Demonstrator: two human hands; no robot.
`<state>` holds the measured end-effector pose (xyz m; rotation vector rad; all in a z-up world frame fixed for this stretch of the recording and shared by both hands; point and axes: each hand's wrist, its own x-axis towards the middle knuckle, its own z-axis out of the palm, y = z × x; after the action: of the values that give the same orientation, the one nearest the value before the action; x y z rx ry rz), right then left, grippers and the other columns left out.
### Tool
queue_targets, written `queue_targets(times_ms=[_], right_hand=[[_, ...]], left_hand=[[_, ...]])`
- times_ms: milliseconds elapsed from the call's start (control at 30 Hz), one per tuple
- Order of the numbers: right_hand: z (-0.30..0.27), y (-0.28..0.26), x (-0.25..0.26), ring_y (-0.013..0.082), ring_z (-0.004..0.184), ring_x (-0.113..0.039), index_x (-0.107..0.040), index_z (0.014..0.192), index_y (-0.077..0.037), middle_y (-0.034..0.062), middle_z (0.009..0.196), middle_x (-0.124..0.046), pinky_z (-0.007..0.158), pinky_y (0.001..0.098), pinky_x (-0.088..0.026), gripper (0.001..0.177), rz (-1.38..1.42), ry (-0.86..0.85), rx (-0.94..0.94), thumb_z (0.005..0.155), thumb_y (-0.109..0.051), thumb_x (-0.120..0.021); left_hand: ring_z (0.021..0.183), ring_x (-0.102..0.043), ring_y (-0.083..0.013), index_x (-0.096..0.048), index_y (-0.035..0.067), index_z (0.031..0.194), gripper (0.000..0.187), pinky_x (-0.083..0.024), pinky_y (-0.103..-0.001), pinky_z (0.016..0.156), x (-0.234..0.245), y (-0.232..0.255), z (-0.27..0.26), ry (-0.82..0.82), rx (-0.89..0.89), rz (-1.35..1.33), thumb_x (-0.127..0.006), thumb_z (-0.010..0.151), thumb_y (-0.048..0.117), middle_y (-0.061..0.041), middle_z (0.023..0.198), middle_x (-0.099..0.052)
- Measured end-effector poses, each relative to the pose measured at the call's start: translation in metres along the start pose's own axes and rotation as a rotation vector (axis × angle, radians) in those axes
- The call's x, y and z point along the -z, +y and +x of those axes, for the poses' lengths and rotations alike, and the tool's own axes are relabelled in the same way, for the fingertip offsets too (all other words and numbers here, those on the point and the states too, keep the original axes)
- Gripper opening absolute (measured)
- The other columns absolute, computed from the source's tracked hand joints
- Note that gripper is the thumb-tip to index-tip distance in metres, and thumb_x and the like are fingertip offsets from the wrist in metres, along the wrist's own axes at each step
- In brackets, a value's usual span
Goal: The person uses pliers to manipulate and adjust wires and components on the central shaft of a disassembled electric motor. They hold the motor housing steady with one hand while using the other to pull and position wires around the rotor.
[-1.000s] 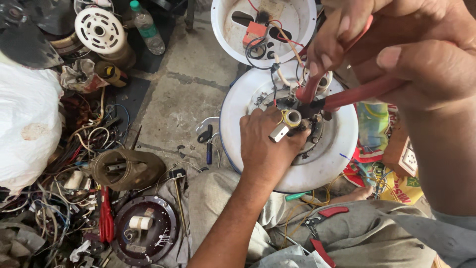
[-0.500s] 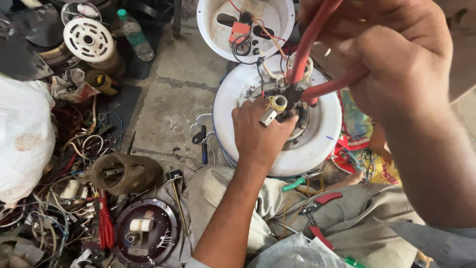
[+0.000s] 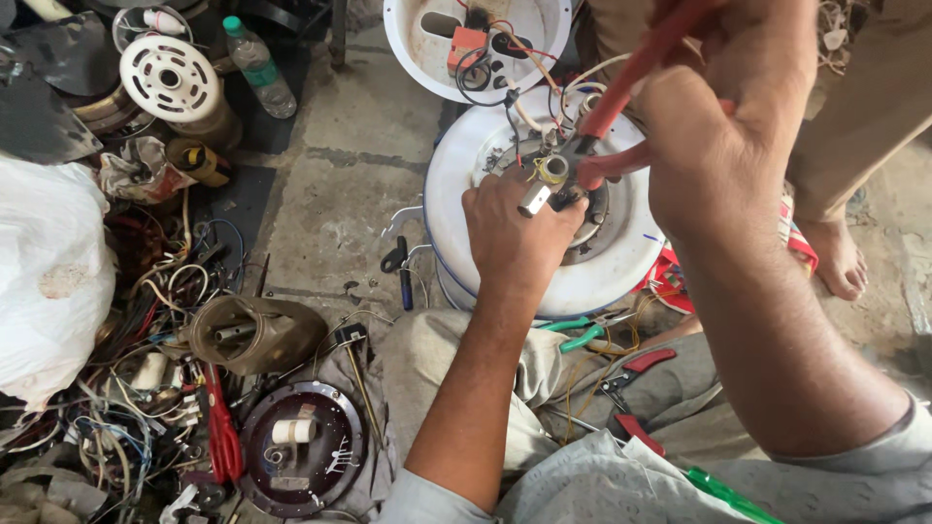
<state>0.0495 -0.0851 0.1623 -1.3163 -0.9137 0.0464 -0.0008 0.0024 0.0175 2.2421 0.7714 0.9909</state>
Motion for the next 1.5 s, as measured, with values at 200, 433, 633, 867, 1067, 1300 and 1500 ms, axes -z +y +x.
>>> queue_targets(times_ms=[200,433,633,867,1067,1300,1500], right_hand=[[0.024,0.009,0.033,0.0194,0.091,-0.066,-0.060,0.111,-0.002,0.0095,0.106,-0.067,0.090,0.0441,-0.058,0.022,-0.048,0.030,-0.058,0.093,0.001,-0.049],[0.032,0.029,0.097,0.0173,0.089,-0.061,-0.058,0.099,0.001,0.0072,0.096,-0.059,0.110,0.0540,-0.053,0.012,0.350,-0.153,-0.015,0.108,0.002,-0.049],[0.019,0.011,0.068,0.0231,0.113,-0.063,-0.056,0.126,0.002,0.0132,0.122,-0.062,0.106,0.0487,-0.059,0.037,0.225,-0.194,0.020,0.096,0.009,-0.037],[0.016,0.004,0.038,0.0261,0.118,-0.063,-0.052,0.138,0.002,0.0147,0.131,-0.061,0.103,0.0427,-0.062,0.053,0.179,-0.220,0.037,0.089,0.013,-0.034],[0.021,0.007,0.039,0.0274,0.114,-0.064,-0.054,0.133,0.000,0.0145,0.128,-0.064,0.097,0.0407,-0.065,0.051,0.133,-0.168,0.014,0.087,0.011,-0.036],[0.028,0.012,0.068,0.0259,0.094,-0.061,-0.057,0.112,0.002,0.0160,0.107,-0.064,0.079,0.0360,-0.058,0.028,0.131,-0.193,0.101,0.091,0.008,-0.039],[0.035,0.022,0.044,0.0240,0.076,-0.058,-0.058,0.094,0.004,0.0175,0.091,-0.062,0.064,0.0316,-0.051,0.019,0.032,-0.245,0.164,0.095,0.006,-0.040]], left_hand=[[0.083,-0.065,-0.0302,-0.075,0.012,0.087,0.034,-0.047,-0.048,0.082,0.003,0.003,0.001,-0.042,0.012,0.011,-0.091,0.066,0.033,-0.007,0.085,-0.073],[0.083,-0.064,-0.0309,-0.073,0.010,0.086,0.036,-0.047,-0.048,0.082,-0.005,-0.002,-0.002,0.017,-0.046,0.043,-0.091,0.066,0.034,-0.008,0.085,-0.072],[0.084,-0.064,-0.0301,-0.073,0.010,0.089,0.037,-0.046,-0.048,0.082,-0.004,-0.002,-0.002,0.015,-0.049,0.027,-0.091,0.065,0.033,-0.007,0.087,-0.073],[0.084,-0.065,-0.0297,-0.073,0.011,0.090,0.038,-0.047,-0.048,0.081,-0.002,0.000,0.001,0.002,-0.028,0.011,-0.091,0.064,0.033,-0.006,0.088,-0.073],[0.082,-0.066,-0.0301,-0.074,0.011,0.086,0.035,-0.047,-0.048,0.078,0.000,0.000,0.002,-0.018,-0.011,0.000,-0.091,0.064,0.032,-0.006,0.085,-0.073],[0.083,-0.065,-0.0305,-0.073,0.010,0.082,0.034,-0.046,-0.048,0.080,0.000,-0.001,0.002,-0.023,-0.025,0.016,-0.090,0.065,0.033,-0.008,0.084,-0.071],[0.083,-0.065,-0.0303,-0.074,0.010,0.083,0.032,-0.046,-0.048,0.079,0.001,0.000,0.002,-0.013,-0.045,0.030,-0.090,0.066,0.033,-0.008,0.085,-0.072]])
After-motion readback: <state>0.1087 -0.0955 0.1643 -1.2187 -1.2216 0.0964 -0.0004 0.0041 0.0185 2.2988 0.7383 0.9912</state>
